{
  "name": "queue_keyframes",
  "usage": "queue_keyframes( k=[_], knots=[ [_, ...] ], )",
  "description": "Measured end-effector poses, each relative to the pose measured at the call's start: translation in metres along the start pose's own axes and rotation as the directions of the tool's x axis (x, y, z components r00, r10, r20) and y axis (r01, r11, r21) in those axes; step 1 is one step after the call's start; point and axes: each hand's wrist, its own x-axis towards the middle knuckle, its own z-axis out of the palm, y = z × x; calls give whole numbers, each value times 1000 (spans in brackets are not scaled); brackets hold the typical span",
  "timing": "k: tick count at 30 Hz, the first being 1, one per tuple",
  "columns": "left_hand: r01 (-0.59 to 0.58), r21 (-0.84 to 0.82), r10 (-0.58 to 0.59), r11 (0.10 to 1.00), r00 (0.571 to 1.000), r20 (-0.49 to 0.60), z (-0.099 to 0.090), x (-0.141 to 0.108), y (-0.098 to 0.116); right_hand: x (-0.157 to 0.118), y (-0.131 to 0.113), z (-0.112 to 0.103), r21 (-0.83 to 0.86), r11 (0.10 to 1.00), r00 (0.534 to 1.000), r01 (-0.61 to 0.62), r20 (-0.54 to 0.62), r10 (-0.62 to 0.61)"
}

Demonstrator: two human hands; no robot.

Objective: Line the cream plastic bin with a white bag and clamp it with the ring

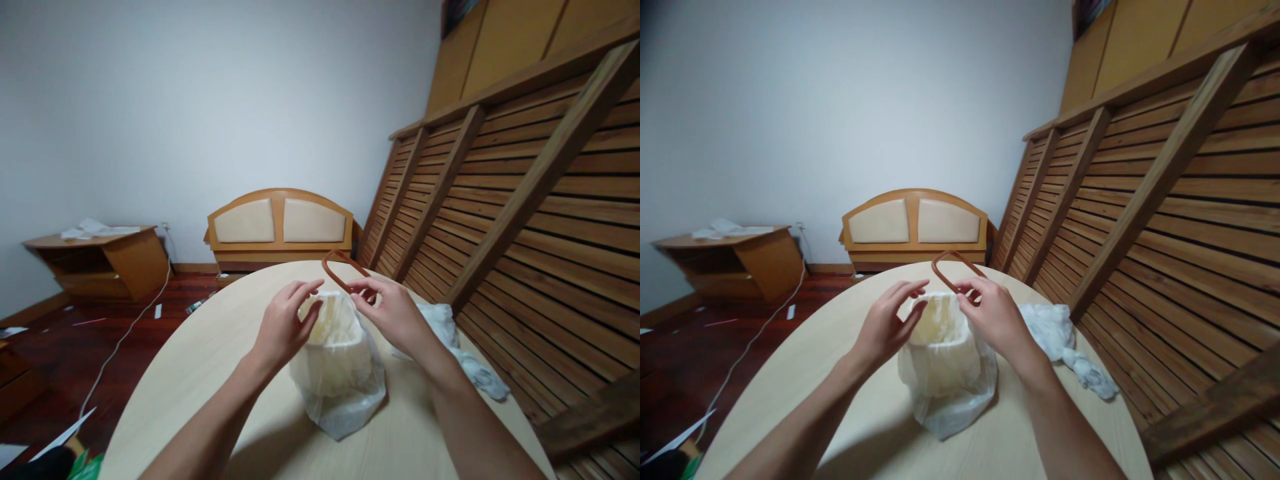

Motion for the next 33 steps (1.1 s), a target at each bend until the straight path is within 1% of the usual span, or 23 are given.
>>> queue_keyframes(
  k=[4, 7, 10, 14, 19, 23, 26, 28, 30, 32, 33],
  knots=[
    [-150, 142, 144, 978, 988, 49, -9, 0, 10, -9, -13, -5, -7, 997, 996, 74, 49, -74],
    [-219, 167, 205, 961, 974, 101, -12, 0, 15, -14, -21, -6, 2, 996, 994, 94, 61, -94],
    [-248, 163, 221, 955, 961, 167, -13, 0, 16, -15, -26, -5, 1, 995, 992, 101, 81, -100],
    [-250, 182, 216, 951, 958, 190, -18, 1, 14, -15, -28, -3, 30, 995, 990, 100, 96, -102],
    [-253, 138, 207, 958, 937, 281, -23, 2, 10, -15, -32, 3, 51, 991, 986, 122, 112, -127],
    [-201, 139, 151, 970, 940, 306, -23, 1, 6, -15, -33, 6, 98, 988, 981, 116, 144, -130],
    [-149, 61, 126, 987, 950, 284, -24, 2, -1, -15, -30, 3, 100, 990, 989, 101, 95, -111],
    [-76, -59, 88, 995, 968, 234, -24, 4, -7, -12, -25, -1, 87, 992, 996, 90, 13, -92],
    [40, -220, 0, 975, 984, 178, -24, 7, -16, -9, -18, -6, 70, 994, 994, 81, -79, -76],
    [161, -372, -125, 914, 985, 120, -23, 10, -24, -6, -11, -10, 55, 996, 988, 65, -147, -56],
    [212, -434, -187, 875, 977, 99, -22, 11, -28, -4, -8, -12, 52, 997, 986, 56, -163, -46]
  ],
)
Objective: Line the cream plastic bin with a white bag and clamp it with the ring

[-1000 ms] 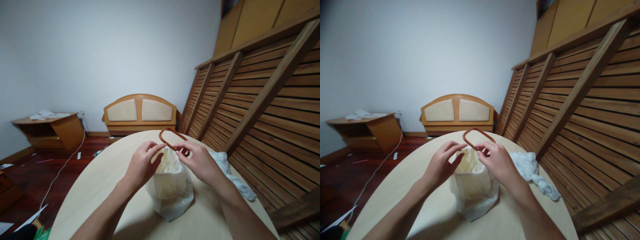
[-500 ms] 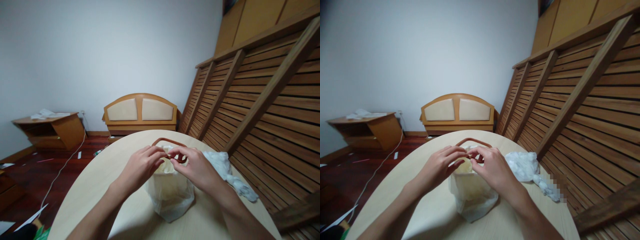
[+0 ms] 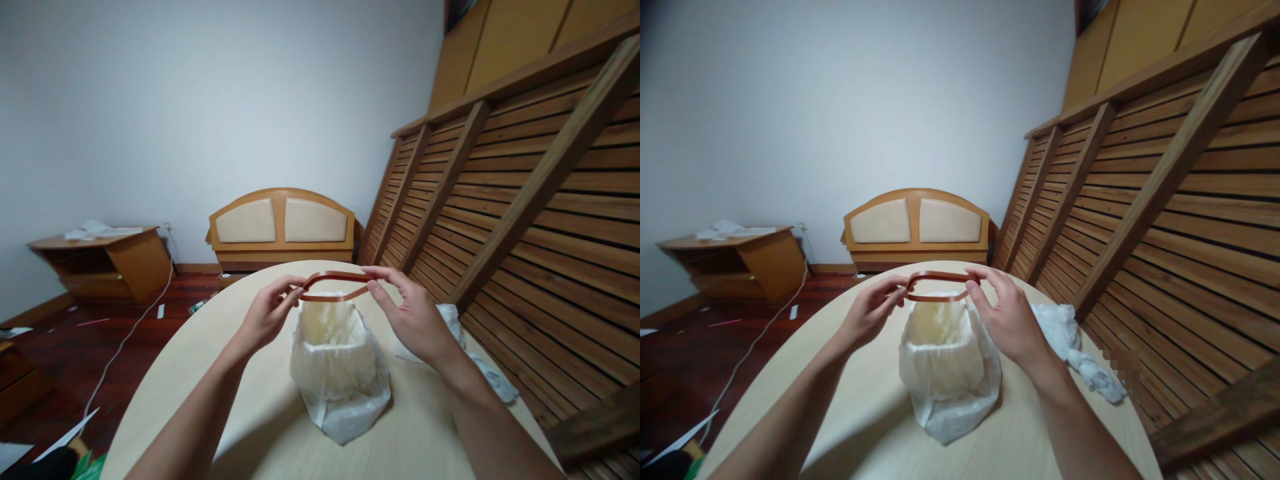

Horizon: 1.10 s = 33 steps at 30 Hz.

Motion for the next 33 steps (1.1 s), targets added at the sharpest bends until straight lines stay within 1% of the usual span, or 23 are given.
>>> queue_keyframes(
  k=[2, 4, 7, 12, 14, 17, 21, 26, 33],
  knots=[
    [83, -116, -90, 990, 994, -60, -1, 3, -6, 2, 6, -1, 16, 1000, 1000, -12, -6, 12],
    [142, -187, -158, 972, 985, -76, -1, 5, -10, 4, 10, 1, 51, 999, 1000, -17, -2, 17],
    [166, -220, -188, 961, 979, -82, 2, 5, -14, 4, 15, 7, 83, 997, 1000, -7, 1, 7],
    [179, -129, -189, 975, 980, -66, 6, 2, -16, 4, 27, 13, 101, 995, 999, -20, -31, 24],
    [176, -81, -181, 981, 981, -62, 7, 1, -16, 4, 33, 14, 113, 993, 999, -32, -19, 34],
    [140, -35, -142, 990, 988, -61, 8, 0, -16, 4, 38, 17, 120, 991, 998, -60, 2, 61],
    [115, 28, -112, 993, 990, -85, 11, 0, -21, 4, 40, 20, 102, 991, 996, -91, 2, 91],
    [139, 78, -128, 987, 984, -124, 13, -1, -25, 3, 40, 21, 78, 992, 995, -102, 31, 100],
    [102, 179, -89, 979, 993, -78, 11, -2, -22, 2, 45, 23, 74, 991, 993, -108, 58, 103]
  ],
)
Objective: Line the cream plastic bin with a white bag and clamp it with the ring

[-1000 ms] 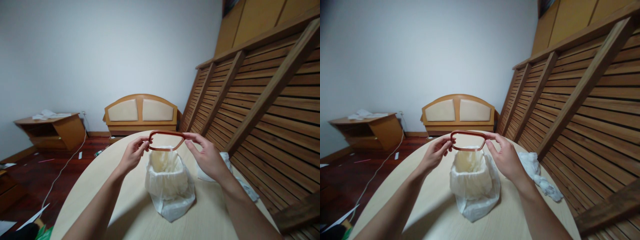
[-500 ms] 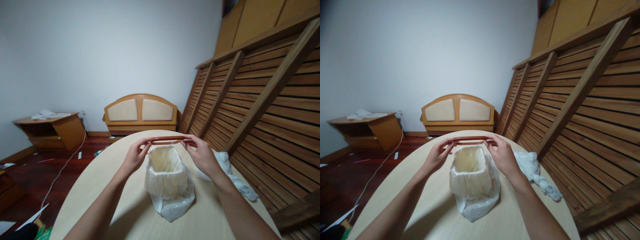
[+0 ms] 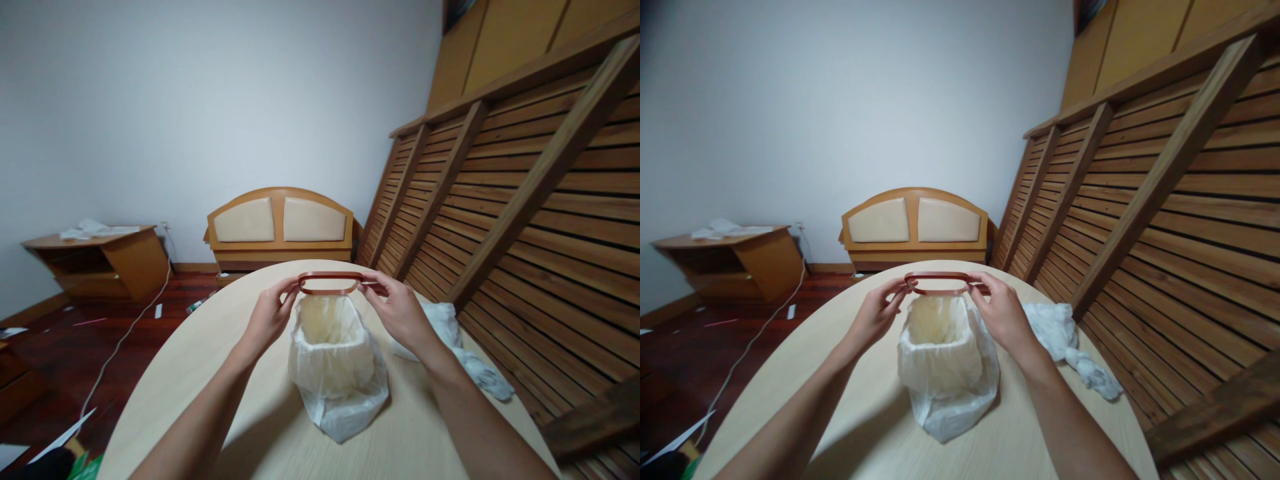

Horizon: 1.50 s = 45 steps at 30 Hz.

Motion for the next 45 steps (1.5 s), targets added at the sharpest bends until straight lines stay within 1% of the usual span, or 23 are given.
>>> queue_keyframes(
  k=[3, 6, 12, 16, 18, 21, 25, 29, 32, 35, 38, 45],
  knots=[
    [-15, 68, 14, 998, 1000, 10, -1, 0, -3, 0, 1, 1, 5, 1000, 1000, 3, 6, -3],
    [-22, 102, 20, 995, 1000, 20, -1, -1, -6, 0, 3, 1, 5, 1000, 1000, 7, 9, -7],
    [16, 105, -19, 994, 999, 27, 0, -1, -8, 0, 2, 0, -22, 1000, 1000, 20, 2, -20],
    [29, 107, -29, 994, 1000, -1, 3, -1, -9, 0, -1, 2, -4, 1000, 999, 6, -33, -6],
    [39, 110, -39, 993, 999, -2, 4, -1, -11, 0, 0, 2, 0, 1000, 1000, 9, -30, -9],
    [47, 116, -50, 992, 998, 25, 4, -2, -14, 1, 3, 2, -13, 1000, 1000, 20, -7, -20],
    [33, 155, -41, 987, 998, 48, 3, -2, -15, 1, 3, -1, -44, 998, 998, 35, 46, -33],
    [-22, 217, 3, 976, 996, 86, -2, -1, -13, -1, -7, -9, -156, 984, 988, 86, 144, -63],
    [-77, 311, 35, 947, 990, 139, -6, -1, -10, -3, -14, -16, -207, 972, 968, 113, 243, -61],
    [-124, 373, 52, 920, 979, 196, -10, -1, -7, -5, -17, -23, -206, 967, 941, 147, 329, -73],
    [-158, 383, 69, 910, 969, 237, -14, 0, -6, -6, -18, -28, -197, 967, 922, 158, 381, -73],
    [-185, 362, 58, 914, 940, 335, -25, 1, -2, -9, -27, -33, -203, 960, 893, 195, 441, -88]
  ],
)
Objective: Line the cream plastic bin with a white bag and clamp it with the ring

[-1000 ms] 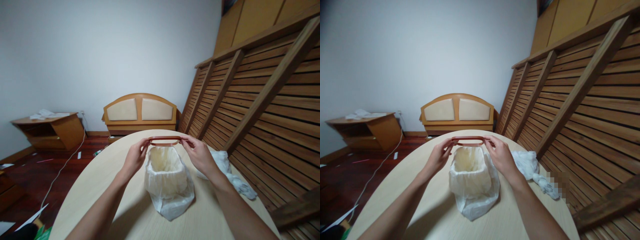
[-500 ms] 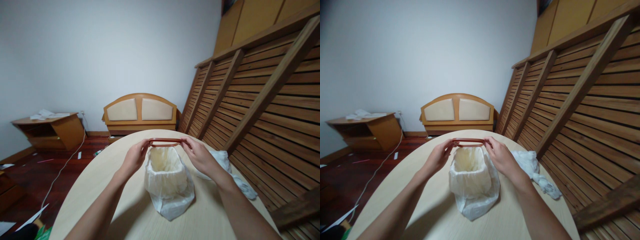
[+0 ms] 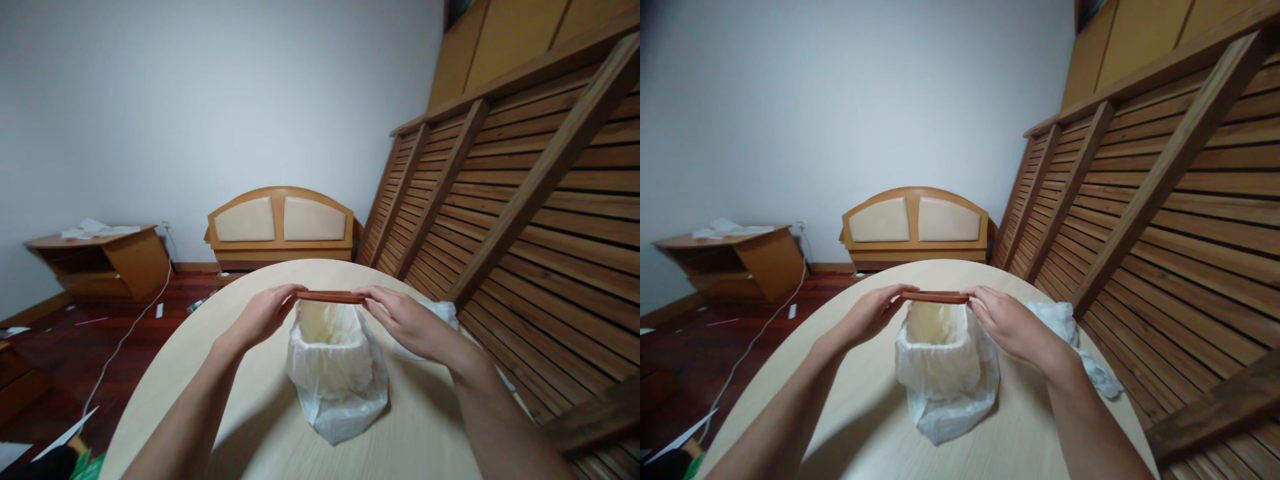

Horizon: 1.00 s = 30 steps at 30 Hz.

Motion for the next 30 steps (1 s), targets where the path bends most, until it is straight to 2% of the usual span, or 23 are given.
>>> queue_keyframes(
  k=[4, 13, 17, 22, 30],
  knots=[
    [14, -26, -12, 1000, 999, 42, -3, -1, 4, -3, -3, -1, -9, 1000, 999, -2, 37, 3],
    [-5, -193, 22, 981, 996, 85, -8, -1, 9, -9, -9, -3, 69, 998, 994, 6, 106, -13],
    [48, -234, -18, 971, 991, 129, -7, -3, 5, -11, -4, -1, 18, 999, 989, -28, 146, 25],
    [49, -309, -2, 950, 989, 150, -3, -5, -1, -11, 1, 4, 25, 999, 987, -39, 157, 35],
    [73, -251, -37, 965, 989, 146, -4, -2, 5, -6, 0, 7, 79, 996, 989, -44, 145, 33]
  ],
)
